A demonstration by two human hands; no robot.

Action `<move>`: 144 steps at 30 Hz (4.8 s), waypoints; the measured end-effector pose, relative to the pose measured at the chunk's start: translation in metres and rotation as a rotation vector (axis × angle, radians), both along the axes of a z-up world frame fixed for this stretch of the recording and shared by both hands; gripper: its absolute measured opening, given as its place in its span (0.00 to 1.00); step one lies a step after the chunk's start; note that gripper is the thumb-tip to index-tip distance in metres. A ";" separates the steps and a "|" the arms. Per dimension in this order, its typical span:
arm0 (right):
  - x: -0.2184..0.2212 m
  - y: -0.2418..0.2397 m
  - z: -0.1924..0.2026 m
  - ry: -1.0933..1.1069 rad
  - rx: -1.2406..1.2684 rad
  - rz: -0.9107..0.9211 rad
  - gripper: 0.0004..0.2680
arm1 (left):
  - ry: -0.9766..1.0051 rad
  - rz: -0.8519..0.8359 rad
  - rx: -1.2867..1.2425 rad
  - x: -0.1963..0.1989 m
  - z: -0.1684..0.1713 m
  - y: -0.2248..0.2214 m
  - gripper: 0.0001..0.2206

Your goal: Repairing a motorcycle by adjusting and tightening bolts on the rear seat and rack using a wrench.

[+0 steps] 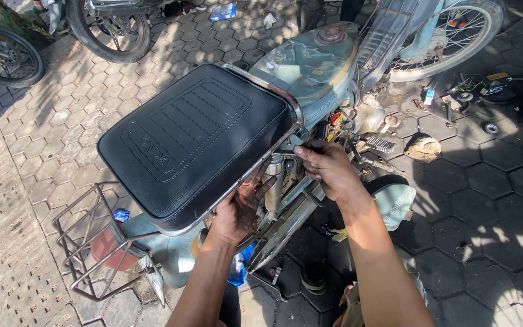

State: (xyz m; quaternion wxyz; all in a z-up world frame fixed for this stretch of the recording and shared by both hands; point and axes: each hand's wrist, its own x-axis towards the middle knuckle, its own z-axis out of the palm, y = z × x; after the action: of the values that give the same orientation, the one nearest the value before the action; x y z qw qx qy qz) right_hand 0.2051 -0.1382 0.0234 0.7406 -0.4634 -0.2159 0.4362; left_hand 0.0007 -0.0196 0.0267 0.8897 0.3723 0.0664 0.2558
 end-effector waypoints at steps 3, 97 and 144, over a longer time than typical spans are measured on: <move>-0.006 -0.001 0.001 -0.021 0.003 -0.038 0.08 | -0.025 -0.004 0.057 0.000 -0.010 0.005 0.27; -0.106 0.015 -0.017 -0.125 0.035 -0.115 0.12 | 0.144 0.027 -0.360 0.010 -0.088 0.045 0.08; -0.021 -0.009 -0.008 -0.288 -0.196 -0.195 0.09 | 0.139 0.156 -0.363 0.048 -0.075 0.032 0.11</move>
State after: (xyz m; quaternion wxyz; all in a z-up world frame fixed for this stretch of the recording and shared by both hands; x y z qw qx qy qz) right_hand 0.1841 -0.1472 0.0149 0.6920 -0.6097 -0.2301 0.3107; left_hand 0.0489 0.0122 -0.0485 0.9129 0.2164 0.2012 0.2817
